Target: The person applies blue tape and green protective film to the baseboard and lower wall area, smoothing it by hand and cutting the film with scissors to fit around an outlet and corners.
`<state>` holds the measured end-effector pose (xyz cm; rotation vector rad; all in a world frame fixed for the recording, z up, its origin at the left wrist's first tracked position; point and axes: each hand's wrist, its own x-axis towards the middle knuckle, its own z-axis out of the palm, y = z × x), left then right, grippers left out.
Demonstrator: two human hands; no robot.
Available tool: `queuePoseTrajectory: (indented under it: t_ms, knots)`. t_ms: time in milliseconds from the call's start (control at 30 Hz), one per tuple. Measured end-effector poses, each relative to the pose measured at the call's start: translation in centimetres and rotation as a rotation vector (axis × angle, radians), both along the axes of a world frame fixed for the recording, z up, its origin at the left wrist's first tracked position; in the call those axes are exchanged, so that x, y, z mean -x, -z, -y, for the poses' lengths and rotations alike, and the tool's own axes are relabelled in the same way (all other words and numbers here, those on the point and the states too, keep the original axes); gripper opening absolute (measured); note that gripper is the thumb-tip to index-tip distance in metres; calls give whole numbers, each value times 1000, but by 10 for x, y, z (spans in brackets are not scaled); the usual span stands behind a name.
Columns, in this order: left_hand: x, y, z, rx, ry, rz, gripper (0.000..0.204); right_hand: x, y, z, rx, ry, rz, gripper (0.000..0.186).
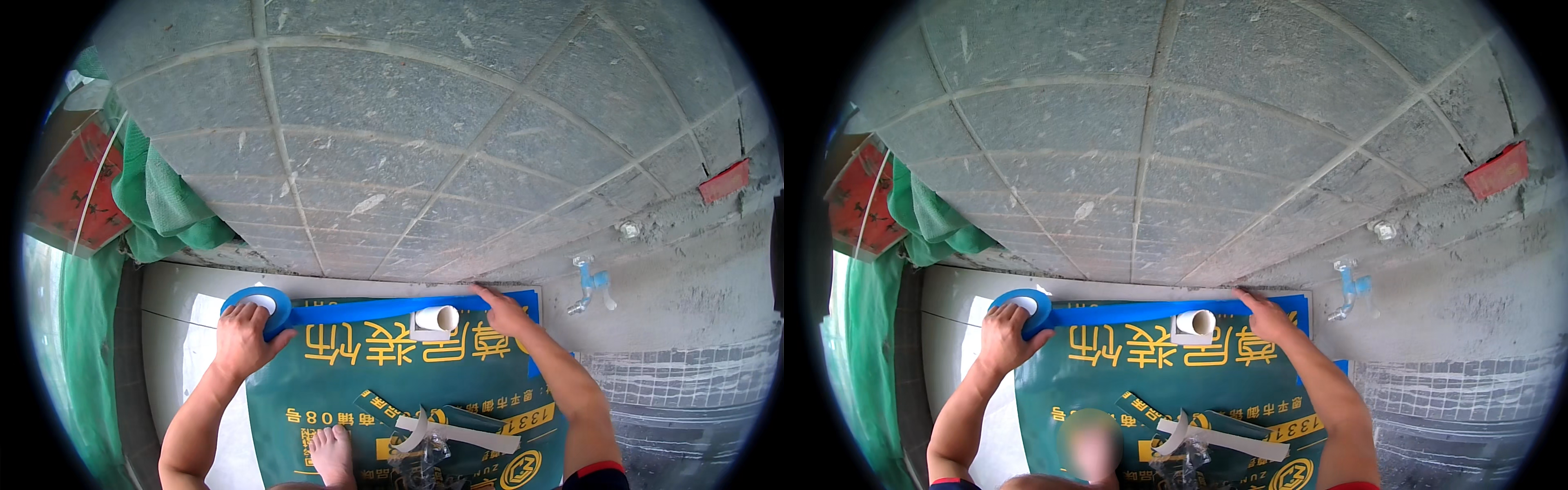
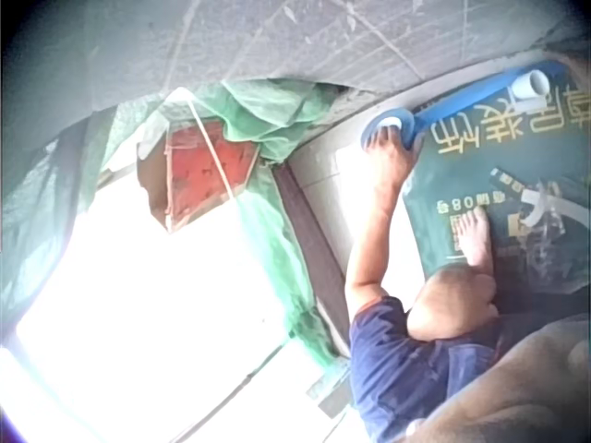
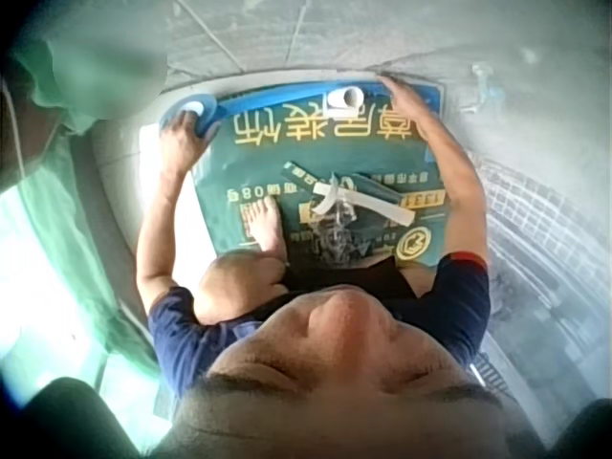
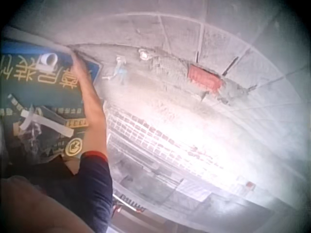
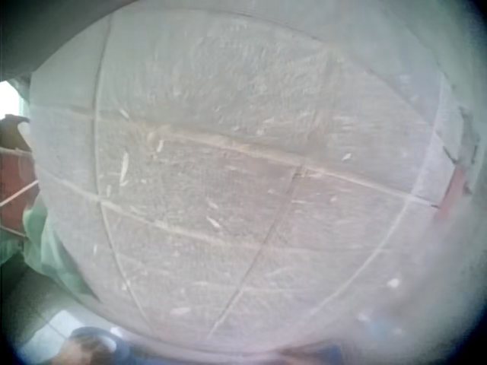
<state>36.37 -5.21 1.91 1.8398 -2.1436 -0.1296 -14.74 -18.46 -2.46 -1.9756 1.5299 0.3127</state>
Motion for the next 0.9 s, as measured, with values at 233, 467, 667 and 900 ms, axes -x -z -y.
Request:
queuePoseTrajectory:
  t_ms: [233,467,667,900]
  knots:
    - [1,0,2,11,8,5,48,15,21,-10,302,-41,134,63]
    - [3,-3,-2,-8,32,1,47,29,43,0,262,-49,205,55]
    - [1,1,-2,-32,31,10,47,23,42,-2,289,-5,201,57]
    - [0,3,-1,-37,23,9,47,18,29,-14,215,159,307,57]
